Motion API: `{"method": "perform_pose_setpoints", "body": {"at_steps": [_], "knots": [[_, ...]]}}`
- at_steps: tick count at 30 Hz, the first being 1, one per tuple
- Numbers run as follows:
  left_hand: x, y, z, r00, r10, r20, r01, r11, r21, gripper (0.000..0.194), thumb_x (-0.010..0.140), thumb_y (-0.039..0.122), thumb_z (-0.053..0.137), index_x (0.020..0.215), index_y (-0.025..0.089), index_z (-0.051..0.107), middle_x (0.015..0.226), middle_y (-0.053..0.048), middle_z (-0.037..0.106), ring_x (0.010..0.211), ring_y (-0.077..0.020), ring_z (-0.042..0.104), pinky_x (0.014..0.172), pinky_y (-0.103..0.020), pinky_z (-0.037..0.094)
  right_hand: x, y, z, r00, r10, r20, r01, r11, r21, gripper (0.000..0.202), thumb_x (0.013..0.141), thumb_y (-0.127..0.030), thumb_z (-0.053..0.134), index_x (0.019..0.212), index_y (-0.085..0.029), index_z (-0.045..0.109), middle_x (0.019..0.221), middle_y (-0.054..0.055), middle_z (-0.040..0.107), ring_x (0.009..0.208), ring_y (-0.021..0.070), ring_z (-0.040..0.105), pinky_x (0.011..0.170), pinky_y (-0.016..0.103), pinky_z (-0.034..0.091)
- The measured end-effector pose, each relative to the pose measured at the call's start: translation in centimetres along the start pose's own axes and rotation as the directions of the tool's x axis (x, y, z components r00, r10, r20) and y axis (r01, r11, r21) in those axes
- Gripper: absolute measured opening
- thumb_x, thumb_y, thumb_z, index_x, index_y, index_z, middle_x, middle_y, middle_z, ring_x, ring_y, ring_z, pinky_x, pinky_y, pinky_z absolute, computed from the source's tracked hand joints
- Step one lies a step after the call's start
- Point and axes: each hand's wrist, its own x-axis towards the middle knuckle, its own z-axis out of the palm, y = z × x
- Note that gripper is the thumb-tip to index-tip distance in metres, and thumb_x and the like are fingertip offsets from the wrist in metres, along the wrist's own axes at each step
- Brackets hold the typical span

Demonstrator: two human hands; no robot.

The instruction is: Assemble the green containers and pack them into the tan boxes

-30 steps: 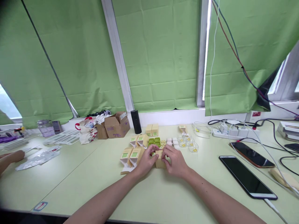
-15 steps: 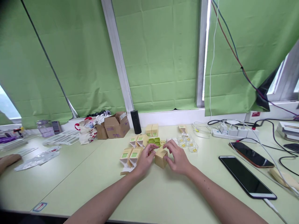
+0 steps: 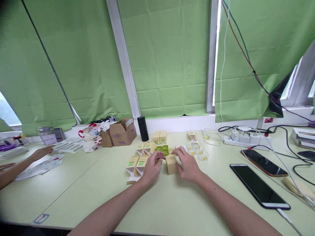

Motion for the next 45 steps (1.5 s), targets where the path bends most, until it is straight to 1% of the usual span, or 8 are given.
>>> {"method": "perform_pose_setpoints", "body": {"at_steps": [11,16,19,22,26,33,41,45], "knots": [[-0.4,0.6,-0.2,0.999,0.032,-0.029,-0.028,0.990,0.137,0.016,0.098,0.021,0.051,0.108,0.024,0.063,0.090,-0.002,0.079,0.087,-0.0223,0.075,0.077,-0.033,0.052,0.3,1.1,1.3,0.947,0.320,-0.011,-0.320,0.945,-0.058,0.033,0.091,-0.014,0.051,0.122,-0.024,0.052,0.105,0.004,0.066,0.085,0.0207,0.065,0.068,0.029,0.041],[-0.6,0.8,-0.1,0.999,0.027,-0.025,-0.024,0.989,0.143,0.017,0.098,0.020,0.049,0.108,0.024,0.063,0.081,0.001,0.079,0.067,-0.0200,0.070,0.063,-0.031,0.045,0.8,0.6,1.0,0.876,0.462,0.140,-0.431,0.879,-0.203,0.023,0.097,-0.015,0.050,0.117,-0.024,0.056,0.097,0.002,0.071,0.086,0.0193,0.066,0.066,0.027,0.034],[-0.8,1.2,-0.2,0.990,0.125,-0.058,-0.109,0.968,0.225,0.018,0.097,0.016,0.048,0.104,0.024,0.063,0.076,0.002,0.077,0.068,-0.0205,0.069,0.072,-0.035,0.048,1.0,0.2,0.6,0.801,0.537,0.263,-0.441,0.828,-0.348,0.015,0.092,-0.012,0.055,0.100,-0.023,0.062,0.095,0.004,0.075,0.088,0.0210,0.068,0.063,0.028,0.028],[-1.1,1.6,-0.3,0.960,0.274,-0.053,-0.241,0.908,0.342,0.017,0.096,0.015,0.050,0.100,0.024,0.063,0.081,-0.001,0.076,0.080,-0.0229,0.070,0.085,-0.040,0.049,1.0,-0.1,0.5,0.773,0.556,0.307,-0.430,0.814,-0.390,0.012,0.086,-0.012,0.061,0.092,-0.021,0.065,0.094,0.007,0.077,0.084,0.0229,0.069,0.062,0.028,0.026],[-1.0,1.9,-0.5,0.917,0.398,0.038,-0.370,0.807,0.461,0.017,0.096,0.017,0.053,0.109,0.023,0.063,0.105,-0.007,0.075,0.104,-0.0286,0.066,0.097,-0.048,0.048,1.0,-0.3,0.4,0.769,0.552,0.322,-0.411,0.813,-0.412,0.015,0.086,-0.013,0.061,0.097,-0.021,0.067,0.098,0.009,0.078,0.085,0.0240,0.071,0.062,0.029,0.026],[-0.2,2.6,-0.5,0.910,0.303,0.282,-0.411,0.747,0.523,0.049,0.093,0.027,0.067,0.139,0.024,0.051,0.142,-0.012,0.061,0.134,-0.0342,0.048,0.113,-0.054,0.043,1.0,-0.5,0.3,0.767,0.551,0.329,-0.393,0.808,-0.439,0.016,0.088,-0.015,0.059,0.100,-0.020,0.068,0.102,0.011,0.078,0.089,0.0255,0.072,0.062,0.029,0.029],[0.9,4.1,0.1,0.842,0.173,0.511,-0.496,0.620,0.608,0.058,0.090,0.028,0.065,0.144,0.023,0.045,0.144,-0.014,0.059,0.135,-0.0357,0.053,0.116,-0.054,0.039,1.0,-0.5,0.4,0.764,0.551,0.335,-0.386,0.807,-0.446,0.017,0.089,-0.016,0.060,0.102,-0.020,0.070,0.104,0.012,0.078,0.091,0.0260,0.073,0.064,0.029,0.032],[2.0,5.2,0.6,0.797,0.117,0.593,-0.545,0.561,0.623,0.057,0.081,0.020,0.065,0.136,0.020,0.051,0.127,-0.015,0.068,0.120,-0.0361,0.063,0.107,-0.051,0.044,1.0,-0.5,0.4,0.760,0.555,0.337,-0.389,0.805,-0.448,0.015,0.090,-0.015,0.060,0.101,-0.020,0.069,0.104,0.012,0.078,0.090,0.0258,0.073,0.065,0.029,0.033]]}}
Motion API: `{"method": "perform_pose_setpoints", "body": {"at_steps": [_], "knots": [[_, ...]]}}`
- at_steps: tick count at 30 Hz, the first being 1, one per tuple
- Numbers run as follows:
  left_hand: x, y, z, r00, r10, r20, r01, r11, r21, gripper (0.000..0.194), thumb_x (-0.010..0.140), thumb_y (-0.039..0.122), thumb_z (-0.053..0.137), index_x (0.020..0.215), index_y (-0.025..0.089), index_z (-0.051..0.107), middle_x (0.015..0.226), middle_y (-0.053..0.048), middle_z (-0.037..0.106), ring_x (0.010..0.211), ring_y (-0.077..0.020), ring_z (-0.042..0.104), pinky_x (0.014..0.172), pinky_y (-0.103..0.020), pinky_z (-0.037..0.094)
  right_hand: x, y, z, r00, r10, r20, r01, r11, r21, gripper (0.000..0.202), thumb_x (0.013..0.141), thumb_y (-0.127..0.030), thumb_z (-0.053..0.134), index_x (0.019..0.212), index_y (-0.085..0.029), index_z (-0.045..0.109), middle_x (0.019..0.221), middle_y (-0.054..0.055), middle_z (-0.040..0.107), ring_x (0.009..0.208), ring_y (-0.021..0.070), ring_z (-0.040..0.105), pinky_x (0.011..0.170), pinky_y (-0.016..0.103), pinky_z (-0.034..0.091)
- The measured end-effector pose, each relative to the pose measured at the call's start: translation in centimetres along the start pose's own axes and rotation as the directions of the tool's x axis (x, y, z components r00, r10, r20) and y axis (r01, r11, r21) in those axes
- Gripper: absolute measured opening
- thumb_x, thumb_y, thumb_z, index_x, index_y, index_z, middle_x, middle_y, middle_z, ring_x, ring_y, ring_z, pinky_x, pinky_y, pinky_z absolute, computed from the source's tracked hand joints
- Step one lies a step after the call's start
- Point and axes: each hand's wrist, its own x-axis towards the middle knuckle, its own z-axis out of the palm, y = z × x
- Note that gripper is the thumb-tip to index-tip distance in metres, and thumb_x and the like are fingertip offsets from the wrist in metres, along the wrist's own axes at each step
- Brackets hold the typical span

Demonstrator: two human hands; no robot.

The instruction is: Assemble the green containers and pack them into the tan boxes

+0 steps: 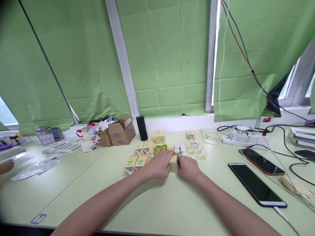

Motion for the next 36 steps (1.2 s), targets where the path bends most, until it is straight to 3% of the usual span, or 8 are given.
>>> {"method": "perform_pose_setpoints", "body": {"at_steps": [4,9,13,18,26,36], "knots": [[1.9,-0.2,-1.9,0.998,0.003,0.070,-0.005,0.999,0.033,0.051,0.072,0.014,0.069,0.122,0.022,0.060,0.108,-0.011,0.073,0.104,-0.0341,0.067,0.101,-0.047,0.045,-0.1,0.0,0.0,1.000,-0.008,-0.007,0.008,1.000,-0.001,0.017,0.092,-0.015,0.057,0.102,-0.020,0.070,0.102,0.012,0.078,0.090,0.0258,0.073,0.065,0.029,0.034],[5.7,-2.3,-4.8,0.998,-0.058,-0.025,0.060,0.996,0.071,0.065,0.070,0.014,0.070,0.134,0.019,0.060,0.114,-0.013,0.071,0.122,-0.0357,0.057,0.102,-0.042,0.043,-0.1,-0.1,-0.1,1.000,-0.010,-0.002,0.010,1.000,-0.009,0.015,0.093,-0.016,0.057,0.101,-0.020,0.069,0.102,0.012,0.077,0.091,0.0259,0.073,0.066,0.029,0.033],[9.6,-4.4,-5.5,0.994,-0.110,-0.010,0.111,0.984,0.137,0.059,0.076,0.016,0.068,0.134,0.019,0.061,0.123,-0.012,0.071,0.126,-0.0330,0.054,0.107,-0.043,0.039,-0.1,-0.1,-0.1,1.000,-0.012,0.000,0.012,1.000,-0.015,0.015,0.092,-0.016,0.057,0.101,-0.020,0.068,0.102,0.012,0.077,0.090,0.0259,0.072,0.065,0.029,0.032],[13.2,-6.5,-3.2,0.980,-0.196,0.013,0.191,0.965,0.179,0.048,0.079,0.016,0.069,0.126,0.018,0.063,0.118,-0.013,0.073,0.124,-0.0333,0.055,0.108,-0.045,0.036,0.0,0.1,0.0,1.000,-0.013,0.002,0.013,1.000,-0.021,0.016,0.091,-0.015,0.056,0.101,-0.020,0.069,0.101,0.012,0.078,0.088,0.0264,0.072,0.064,0.029,0.033],[16.5,-8.1,0.2,0.957,-0.289,0.023,0.274,0.927,0.255,0.036,0.083,0.017,0.068,0.119,0.016,0.064,0.119,-0.016,0.074,0.128,-0.0338,0.055,0.119,-0.054,0.024,0.1,0.2,0.1,1.000,-0.023,0.001,0.023,0.999,-0.033,0.017,0.093,-0.015,0.056,0.103,-0.020,0.069,0.101,0.013,0.078,0.090,0.0279,0.074,0.064,0.030,0.034],[17.8,-9.4,3.4,0.937,-0.343,0.067,0.314,0.911,0.268,0.049,0.079,0.016,0.069,0.127,0.016,0.063,0.122,-0.017,0.074,0.135,-0.0339,0.050,0.123,-0.059,0.021,0.3,0.2,-0.1,0.999,-0.033,0.009,0.033,0.999,-0.042,0.015,0.093,-0.015,0.057,0.102,-0.021,0.067,0.102,0.012,0.078,0.090,0.0277,0.074,0.065,0.029,0.035]]}}
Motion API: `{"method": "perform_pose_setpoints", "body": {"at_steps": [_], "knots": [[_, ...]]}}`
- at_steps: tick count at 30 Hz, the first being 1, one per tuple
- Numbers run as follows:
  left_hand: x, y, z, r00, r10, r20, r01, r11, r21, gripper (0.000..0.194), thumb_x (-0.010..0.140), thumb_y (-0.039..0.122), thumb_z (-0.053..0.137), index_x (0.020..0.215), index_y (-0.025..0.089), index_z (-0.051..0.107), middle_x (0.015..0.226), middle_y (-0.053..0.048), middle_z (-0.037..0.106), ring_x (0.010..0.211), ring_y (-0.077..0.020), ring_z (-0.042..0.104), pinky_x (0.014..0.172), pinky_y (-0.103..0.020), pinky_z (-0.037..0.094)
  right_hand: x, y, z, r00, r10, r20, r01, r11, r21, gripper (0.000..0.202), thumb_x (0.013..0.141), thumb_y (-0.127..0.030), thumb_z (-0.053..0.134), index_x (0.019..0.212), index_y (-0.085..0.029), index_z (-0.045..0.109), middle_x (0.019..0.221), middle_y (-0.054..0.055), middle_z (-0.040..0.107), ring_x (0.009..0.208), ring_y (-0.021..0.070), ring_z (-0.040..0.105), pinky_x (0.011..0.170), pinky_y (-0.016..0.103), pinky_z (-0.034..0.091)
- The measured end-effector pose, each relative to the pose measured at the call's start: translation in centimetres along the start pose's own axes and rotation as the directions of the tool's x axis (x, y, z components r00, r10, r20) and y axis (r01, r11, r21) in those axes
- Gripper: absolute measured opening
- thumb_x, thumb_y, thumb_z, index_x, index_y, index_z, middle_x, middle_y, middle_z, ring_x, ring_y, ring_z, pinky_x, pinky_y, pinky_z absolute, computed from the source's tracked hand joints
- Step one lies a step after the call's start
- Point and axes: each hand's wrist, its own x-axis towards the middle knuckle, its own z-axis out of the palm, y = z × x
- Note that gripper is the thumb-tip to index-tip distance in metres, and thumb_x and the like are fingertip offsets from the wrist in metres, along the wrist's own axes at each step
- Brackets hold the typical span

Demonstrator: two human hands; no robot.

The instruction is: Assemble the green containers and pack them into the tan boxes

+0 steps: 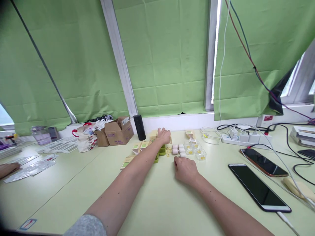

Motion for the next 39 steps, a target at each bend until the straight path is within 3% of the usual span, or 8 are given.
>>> {"method": "perform_pose_setpoints", "body": {"at_steps": [4,8,15,19,26,35,39], "knots": [[-0.3,-0.2,0.1,1.000,0.015,-0.005,-0.015,1.000,0.022,0.058,0.078,0.015,0.068,0.135,0.014,0.058,0.138,-0.021,0.065,0.144,-0.0365,0.041,0.123,-0.063,0.019,-0.1,-0.1,0.0,1.000,-0.007,-0.005,0.007,1.000,-0.001,0.017,0.093,-0.015,0.056,0.104,-0.020,0.068,0.103,0.013,0.078,0.091,0.0277,0.074,0.067,0.029,0.037],[-1.4,0.3,-0.4,0.997,0.038,-0.060,-0.036,0.999,0.037,0.065,0.081,0.015,0.067,0.143,0.012,0.052,0.152,-0.024,0.051,0.148,-0.0376,0.034,0.123,-0.058,0.020,-0.2,-0.1,0.0,1.000,-0.008,-0.005,0.008,1.000,0.000,0.019,0.089,-0.013,0.058,0.103,-0.020,0.069,0.101,0.012,0.078,0.089,0.0281,0.074,0.067,0.030,0.038],[-4.7,2.8,0.5,0.998,0.021,-0.051,-0.020,1.000,0.006,0.058,0.084,0.024,0.069,0.138,0.009,0.057,0.138,-0.026,0.058,0.130,-0.0367,0.053,0.112,-0.048,0.038,-0.3,-0.2,0.1,1.000,-0.006,-0.012,0.006,1.000,-0.008,0.015,0.094,-0.016,0.057,0.104,-0.020,0.068,0.102,0.013,0.078,0.090,0.0291,0.075,0.067,0.031,0.037],[-5.2,3.6,1.1,1.000,-0.017,-0.020,0.017,1.000,-0.026,0.063,0.081,0.026,0.072,0.139,0.005,0.057,0.137,-0.028,0.057,0.125,-0.0358,0.059,0.106,-0.043,0.046,-0.2,-0.3,0.2,1.000,-0.014,-0.020,0.013,1.000,-0.015,0.016,0.093,-0.015,0.056,0.104,-0.020,0.068,0.101,0.013,0.078,0.089,0.0293,0.075,0.066,0.030,0.037],[-4.2,4.0,1.4,0.994,-0.111,0.011,0.112,0.988,-0.111,0.072,0.083,0.030,0.069,0.147,0.006,0.051,0.148,-0.029,0.049,0.132,-0.0369,0.057,0.108,-0.043,0.050,-0.2,-0.2,0.3,1.000,-0.018,-0.024,0.018,1.000,-0.021,0.018,0.092,-0.015,0.056,0.105,-0.020,0.067,0.101,0.013,0.079,0.089,0.0293,0.075,0.065,0.031,0.038],[-1.2,3.6,1.3,0.979,-0.185,0.087,0.201,0.947,-0.250,0.070,0.091,0.029,0.064,0.154,0.003,0.046,0.159,-0.032,0.041,0.141,-0.0394,0.053,0.111,-0.046,0.049,-0.3,-0.2,0.1,0.999,-0.027,-0.019,0.026,0.999,-0.022,0.019,0.092,-0.014,0.056,0.105,-0.020,0.068,0.101,0.013,0.078,0.090,0.0289,0.075,0.066,0.030,0.038],[0.0,3.3,1.3,0.971,-0.214,0.111,0.237,0.927,-0.291,0.051,0.101,0.035,0.066,0.146,0.013,0.056,0.152,-0.021,0.054,0.132,-0.0334,0.061,0.106,-0.050,0.055,-0.3,-0.2,0.1,0.999,-0.031,-0.027,0.030,0.999,-0.029,0.016,0.094,-0.015,0.056,0.104,-0.020,0.067,0.099,0.012,0.078,0.089,0.0288,0.075,0.065,0.030,0.036]]}}
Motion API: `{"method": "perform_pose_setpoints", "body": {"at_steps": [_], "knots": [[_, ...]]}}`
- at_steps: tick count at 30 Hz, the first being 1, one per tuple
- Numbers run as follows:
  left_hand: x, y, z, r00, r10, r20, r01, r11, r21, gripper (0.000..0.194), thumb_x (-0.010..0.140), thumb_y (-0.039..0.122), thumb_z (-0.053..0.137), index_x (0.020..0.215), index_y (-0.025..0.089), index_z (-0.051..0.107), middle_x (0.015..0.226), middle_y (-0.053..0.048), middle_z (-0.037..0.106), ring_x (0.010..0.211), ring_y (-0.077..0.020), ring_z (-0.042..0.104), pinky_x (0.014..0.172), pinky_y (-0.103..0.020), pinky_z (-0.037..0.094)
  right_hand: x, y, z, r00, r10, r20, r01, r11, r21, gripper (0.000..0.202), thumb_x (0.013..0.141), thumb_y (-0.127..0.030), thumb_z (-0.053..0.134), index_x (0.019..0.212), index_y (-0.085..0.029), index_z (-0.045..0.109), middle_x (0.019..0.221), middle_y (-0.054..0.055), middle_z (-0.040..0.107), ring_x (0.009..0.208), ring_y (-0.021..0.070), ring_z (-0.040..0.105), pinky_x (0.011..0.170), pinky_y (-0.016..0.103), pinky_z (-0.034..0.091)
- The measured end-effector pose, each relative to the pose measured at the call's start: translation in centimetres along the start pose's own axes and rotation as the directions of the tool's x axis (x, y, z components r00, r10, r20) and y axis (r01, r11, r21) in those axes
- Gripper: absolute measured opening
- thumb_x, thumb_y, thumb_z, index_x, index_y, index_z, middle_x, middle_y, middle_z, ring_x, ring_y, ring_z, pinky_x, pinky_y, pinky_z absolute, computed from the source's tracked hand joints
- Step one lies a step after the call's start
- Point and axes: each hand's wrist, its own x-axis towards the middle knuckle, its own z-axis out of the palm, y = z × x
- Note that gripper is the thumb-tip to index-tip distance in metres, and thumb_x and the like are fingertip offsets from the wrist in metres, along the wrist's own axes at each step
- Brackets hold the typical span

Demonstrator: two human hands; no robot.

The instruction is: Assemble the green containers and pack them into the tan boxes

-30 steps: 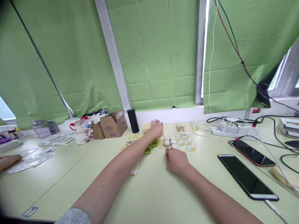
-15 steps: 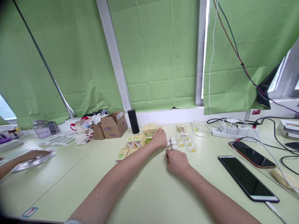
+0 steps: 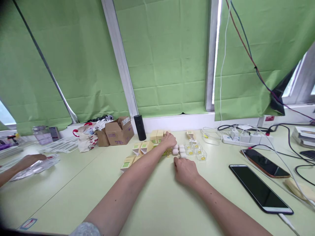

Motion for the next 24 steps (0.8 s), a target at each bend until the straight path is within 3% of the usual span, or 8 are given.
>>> {"method": "perform_pose_setpoints", "body": {"at_steps": [3,16,20,24], "knots": [[0.7,0.0,0.1,1.000,-0.028,-0.009,0.028,0.999,-0.023,0.041,0.102,0.039,0.069,0.137,0.017,0.062,0.137,-0.012,0.065,0.118,-0.0270,0.068,0.099,-0.049,0.061,0.0,0.1,0.1,1.000,-0.010,-0.008,0.010,1.000,-0.002,0.017,0.094,-0.015,0.055,0.104,-0.020,0.067,0.099,0.012,0.079,0.088,0.0286,0.075,0.064,0.030,0.037],[0.9,0.0,0.2,0.999,-0.038,0.005,0.038,0.993,-0.110,0.041,0.102,0.038,0.069,0.136,0.017,0.063,0.136,-0.012,0.065,0.116,-0.0265,0.069,0.098,-0.048,0.061,0.1,0.2,0.2,1.000,-0.019,-0.018,0.019,1.000,-0.010,0.016,0.094,-0.015,0.056,0.105,-0.020,0.067,0.099,0.012,0.079,0.089,0.0299,0.076,0.064,0.030,0.039],[0.0,0.4,-0.6,1.000,-0.010,-0.018,0.007,0.987,-0.159,0.041,0.102,0.038,0.069,0.136,0.017,0.063,0.136,-0.012,0.065,0.116,-0.0264,0.069,0.098,-0.048,0.061,0.0,0.1,0.2,1.000,-0.018,-0.020,0.018,1.000,-0.005,0.016,0.094,-0.015,0.056,0.104,-0.021,0.066,0.100,0.012,0.079,0.090,0.0296,0.076,0.067,0.030,0.041],[-1.8,0.8,-2.6,0.993,0.070,-0.093,-0.092,0.961,-0.259,0.040,0.103,0.039,0.067,0.136,0.017,0.063,0.138,-0.013,0.065,0.118,-0.0271,0.068,0.099,-0.049,0.060,-0.2,0.1,0.0,1.000,-0.013,-0.021,0.013,1.000,-0.002,0.017,0.093,-0.015,0.055,0.105,-0.021,0.067,0.100,0.012,0.079,0.090,0.0302,0.076,0.066,0.031,0.040]]}}
